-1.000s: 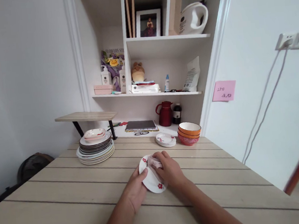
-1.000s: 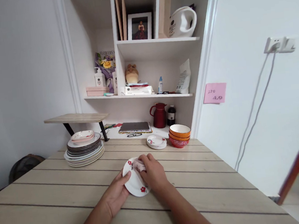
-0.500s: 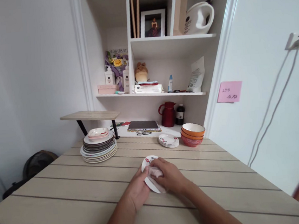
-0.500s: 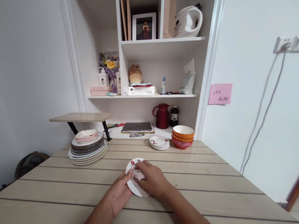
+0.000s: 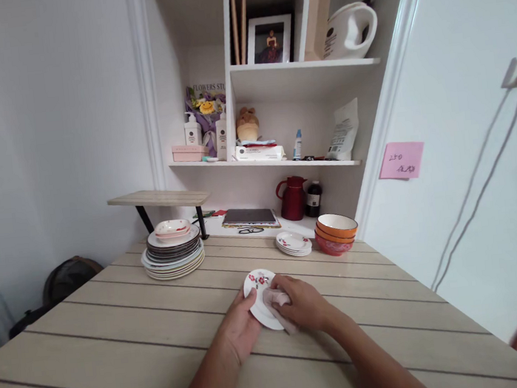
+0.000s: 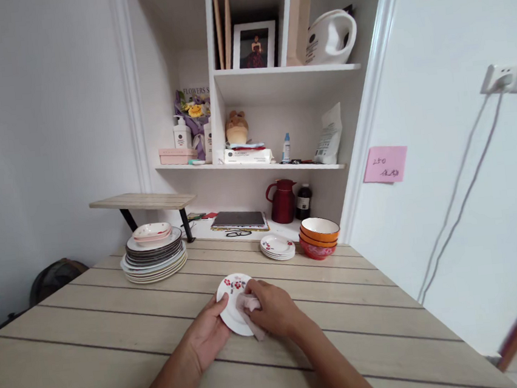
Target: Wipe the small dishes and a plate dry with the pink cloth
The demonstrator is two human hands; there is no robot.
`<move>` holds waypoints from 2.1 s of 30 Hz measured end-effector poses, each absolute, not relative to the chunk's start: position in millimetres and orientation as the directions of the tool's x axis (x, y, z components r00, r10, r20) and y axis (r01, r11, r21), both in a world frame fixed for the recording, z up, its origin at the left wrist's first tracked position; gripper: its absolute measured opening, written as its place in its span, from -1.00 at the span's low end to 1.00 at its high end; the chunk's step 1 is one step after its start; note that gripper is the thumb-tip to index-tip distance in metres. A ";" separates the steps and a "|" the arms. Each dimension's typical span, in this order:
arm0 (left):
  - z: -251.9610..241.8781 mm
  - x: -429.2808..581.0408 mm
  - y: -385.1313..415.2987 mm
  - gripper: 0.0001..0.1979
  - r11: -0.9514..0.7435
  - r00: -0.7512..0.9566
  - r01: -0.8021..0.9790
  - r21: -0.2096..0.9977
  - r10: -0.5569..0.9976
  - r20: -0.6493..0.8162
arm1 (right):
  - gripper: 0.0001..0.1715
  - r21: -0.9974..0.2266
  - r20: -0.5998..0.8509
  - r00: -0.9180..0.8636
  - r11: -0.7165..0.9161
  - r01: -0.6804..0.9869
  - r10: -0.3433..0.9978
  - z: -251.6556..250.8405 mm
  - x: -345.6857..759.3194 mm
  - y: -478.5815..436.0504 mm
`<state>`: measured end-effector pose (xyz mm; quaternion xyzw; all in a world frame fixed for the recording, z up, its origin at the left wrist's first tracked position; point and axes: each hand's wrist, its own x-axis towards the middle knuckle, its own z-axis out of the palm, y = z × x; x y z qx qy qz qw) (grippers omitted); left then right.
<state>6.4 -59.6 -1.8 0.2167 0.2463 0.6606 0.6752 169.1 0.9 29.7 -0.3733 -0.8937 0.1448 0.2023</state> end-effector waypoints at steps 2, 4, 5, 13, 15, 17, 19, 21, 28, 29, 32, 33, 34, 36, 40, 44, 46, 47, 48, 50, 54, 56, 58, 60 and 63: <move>-1.2 6.6 -60.8 -0.63 0.040 0.019 -0.784 0.620 0.999 -0.040 | -0.65 -0.411 0.259 -0.678 0.714 0.567 0.688 31.6 163.8 -4.1; 0.2 6.9 -62.0 -0.67 0.056 0.045 -0.770 0.635 0.998 -0.033 | -0.64 -0.426 0.294 -0.688 0.736 0.527 0.663 33.0 157.3 -7.0; 1.0 7.0 -62.5 -0.69 0.065 0.058 -0.761 0.645 0.998 -0.032 | -0.64 -0.434 0.315 -0.678 0.736 0.519 0.664 33.4 154.2 -7.2; 4.3 7.9 -60.9 -0.62 0.069 0.038 -0.754 0.653 0.997 -0.062 | -0.65 -0.410 0.286 -0.488 0.566 0.715 0.824 33.0 158.1 12.3; 3.8 7.7 -60.7 -0.61 0.071 0.030 -0.759 0.647 0.997 -0.075 | -0.64 -0.402 0.248 -0.501 0.559 0.725 0.829 32.7 166.2 13.3; 3.5 7.3 -60.9 -0.59 0.072 0.027 -0.766 0.638 0.996 -0.080 | -0.63 -0.391 0.200 -0.546 0.578 0.717 0.813 33.4 173.2 10.1; 3.8 6.9 -61.4 -0.58 0.074 0.029 -0.773 0.630 0.996 -0.082 | -0.62 -0.381 0.161 -0.602 0.612 0.693 0.782 35.5 176.9 4.1; 5.0 6.9 -61.9 -0.59 0.082 0.040 -0.778 0.622 0.996 -0.082 | -0.62 -0.374 0.138 -0.647 0.644 0.667 0.750 38.3 176.2 -2.2; 9.9 9.1 -62.8 -0.50 0.179 0.207 -0.749 0.638 0.978 -0.031 | -0.50 -0.434 0.271 -0.639 0.684 0.587 0.720 39.1 153.9 -4.8; 10.1 9.3 -63.2 -0.52 0.163 0.197 -0.747 0.645 0.980 -0.020 | -0.50 -0.439 0.285 -0.602 0.660 0.609 0.746 37.7 151.8 -2.1; 9.7 9.1 -64.6 -0.57 0.094 0.123 -0.743 0.662 0.992 -0.003 | -0.53 -0.449 0.297 -0.501 0.582 0.678 0.813 33.6 152.6 7.2; 9.2 8.9 -65.0 -0.56 0.081 0.100 -0.743 0.664 0.995 -0.009 | -0.55 -0.451 0.296 -0.473 0.557 0.697 0.830 32.5 155.0 9.7; 8.6 8.7 -65.0 -0.54 0.074 0.081 -0.745 0.662 0.996 -0.020 | -0.57 -0.450 0.291 -0.448 0.534 0.716 0.845 31.5 158.1 11.5; 6.9 8.1 -64.2 -0.51 0.071 0.052 -0.756 0.650 0.997 -0.049 | -0.61 -0.442 0.273 -0.424 0.505 0.741 0.863 30.5 164.6 12.4; 3.6 6.7 -60.5 -0.50 0.045 0.010 -0.780 0.624 0.998 -0.060 | -0.59 -0.410 0.224 -0.504 0.550 0.727 0.834 32.0 170.8 3.2; 4.7 6.5 -60.7 -0.53 0.046 0.016 -0.792 0.609 0.998 -0.056 | -0.54 -0.394 0.196 -0.626 0.645 0.655 0.755 36.8 165.6 -10.6; 6.3 7.7 -62.3 -0.52 0.091 0.075 -0.789 0.607 0.996 -0.052 | -0.51 -0.399 0.216 -0.670 0.691 0.603 0.710 38.2 160.4 -14.7; 7.1 8.5 -63.1 -0.51 0.117 0.110 -0.785 0.609 0.993 -0.049 | -0.48 -0.401 0.241 -0.681 0.710 0.579 0.691 38.2 157.6 -15.5; 7.6 9.4 -63.7 -0.51 0.137 0.139 -0.779 0.612 0.989 -0.045 | -0.46 -0.399 0.272 -0.681 0.724 0.562 0.679 38.0 154.7 -15.6; 7.9 11.0 -64.3 -0.53 0.141 0.151 -0.771 0.622 0.988 -0.036 | -0.46 -0.393 0.336 -0.642 0.722 0.569 0.689 37.0 149.9 -13.3; 6.2 11.7 -63.5 -0.58 0.062 0.081 -0.772 0.632 0.997 0.002 | -0.60 -0.411 0.370 -0.473 0.597 0.689 0.800 35.4 149.8 -3.4; 5.1 10.9 -62.6 -0.56 0.041 0.053 -0.778 0.627 0.999 0.000 | -0.63 -0.423 0.347 -0.409 0.530 0.735 0.844 34.8 155.3 1.4; 4.2 9.7 -61.6 -0.53 0.031 0.017 -0.786 0.617 0.999 -0.029 | -0.64 -0.423 0.322 -0.383 0.493 0.760 0.866 33.6 161.8 4.1; 3.6 8.4 -60.6 -0.53 0.018 -0.021 -0.794 0.607 0.998 -0.058 | -0.63 -0.416 0.297 -0.392 0.487 0.768 0.871 31.8 166.0 3.7; 3.2 6.6 -59.7 -0.56 0.009 -0.045 -0.799 0.601 0.996 -0.075 | -0.57 -0.406 0.257 -0.453 0.521 0.751 0.854 29.4 164.0 -2.2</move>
